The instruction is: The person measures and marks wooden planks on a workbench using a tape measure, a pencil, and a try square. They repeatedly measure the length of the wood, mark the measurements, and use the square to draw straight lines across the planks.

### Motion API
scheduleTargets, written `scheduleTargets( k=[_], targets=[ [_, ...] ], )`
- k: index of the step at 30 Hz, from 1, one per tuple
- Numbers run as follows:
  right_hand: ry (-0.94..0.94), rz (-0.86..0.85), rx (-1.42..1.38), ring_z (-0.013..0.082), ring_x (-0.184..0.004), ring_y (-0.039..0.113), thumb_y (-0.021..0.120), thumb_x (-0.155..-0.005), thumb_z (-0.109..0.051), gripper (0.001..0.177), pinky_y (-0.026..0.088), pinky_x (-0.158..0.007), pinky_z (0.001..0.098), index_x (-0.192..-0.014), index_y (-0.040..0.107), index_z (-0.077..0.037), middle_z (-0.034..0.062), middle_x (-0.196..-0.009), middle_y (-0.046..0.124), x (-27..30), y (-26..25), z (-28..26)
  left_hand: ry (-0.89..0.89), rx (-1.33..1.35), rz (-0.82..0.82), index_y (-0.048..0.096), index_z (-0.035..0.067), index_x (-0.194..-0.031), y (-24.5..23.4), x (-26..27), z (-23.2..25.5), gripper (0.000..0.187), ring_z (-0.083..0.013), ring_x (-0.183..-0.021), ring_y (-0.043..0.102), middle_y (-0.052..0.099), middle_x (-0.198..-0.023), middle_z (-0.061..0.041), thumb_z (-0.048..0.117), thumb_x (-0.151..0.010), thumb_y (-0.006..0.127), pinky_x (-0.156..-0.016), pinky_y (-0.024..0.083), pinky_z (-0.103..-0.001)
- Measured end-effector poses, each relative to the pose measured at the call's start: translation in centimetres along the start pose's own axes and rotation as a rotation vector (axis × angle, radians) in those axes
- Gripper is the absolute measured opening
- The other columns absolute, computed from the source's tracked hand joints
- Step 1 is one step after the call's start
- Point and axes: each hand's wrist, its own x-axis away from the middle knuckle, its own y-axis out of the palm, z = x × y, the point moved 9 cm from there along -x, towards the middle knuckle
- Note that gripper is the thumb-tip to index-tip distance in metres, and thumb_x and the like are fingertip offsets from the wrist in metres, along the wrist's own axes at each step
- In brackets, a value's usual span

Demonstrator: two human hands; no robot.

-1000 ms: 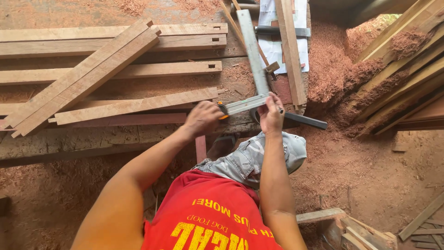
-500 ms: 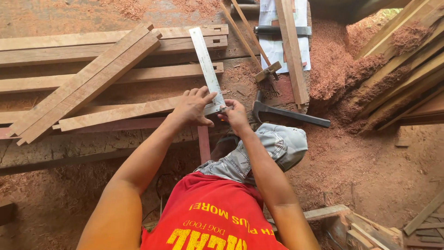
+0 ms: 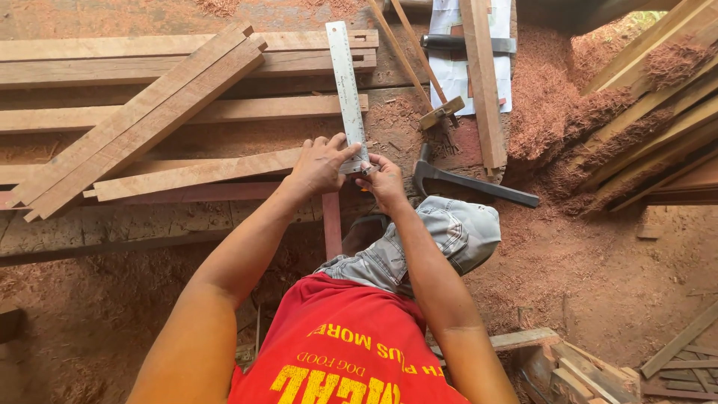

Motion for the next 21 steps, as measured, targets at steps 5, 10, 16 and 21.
scheduleTargets(
  k=[5,10,16,21],
  targets=[
    [-0.004,-0.007,0.0,0.0169,-0.089,0.074,0.066,-0.099,-0.012,0.029,0.061,-0.072,0.0298,-0.127,0.064,-0.005,0.0064,-0.107,0.074,0.1,0.1,-0.3,-0.001,0.003,-0.001,0.055,0.03,-0.145,0.2,-0.1,-0.2,0.078,-0.0368,-0.115,0.056,0.051,-0.142,-0.012,0.024,-0.072,0.079,-0.092,0.044,-0.052],
    [-0.022,-0.031,0.01,0.0151,-0.09,0.072,0.067,-0.099,-0.012,0.03,0.061,-0.072,0.0294,-0.128,0.064,-0.005,0.0057,-0.108,0.073,0.1,0.2,-0.6,0.0,0.005,-0.004,0.054,0.03,-0.146,0.3,-0.1,-0.2,0.079,-0.0362,-0.117,0.055,0.05,-0.143,-0.013,0.023,-0.072,0.08,-0.094,0.043,-0.051],
    [-0.026,-0.035,0.003,0.0156,-0.088,0.073,0.067,-0.098,-0.012,0.031,0.061,-0.071,0.0293,-0.128,0.064,-0.004,0.0057,-0.106,0.074,0.1,0.2,-0.6,0.004,-0.007,0.003,0.054,0.029,-0.146,0.2,-0.2,0.0,0.08,-0.0361,-0.116,0.055,0.049,-0.144,-0.014,0.022,-0.071,0.08,-0.095,0.042,-0.051],
    [-0.298,0.108,0.481,0.0117,-0.085,0.069,0.076,-0.101,-0.021,0.037,0.057,-0.068,0.0239,-0.129,0.064,0.0,0.0093,-0.102,0.074,3.0,0.3,-5.4,-0.025,-0.032,-0.009,0.055,0.028,-0.146,0.3,-0.1,0.3,0.075,-0.0352,-0.116,0.055,0.052,-0.137,-0.013,0.019,-0.075,0.078,-0.096,0.042,-0.052]
  ],
)
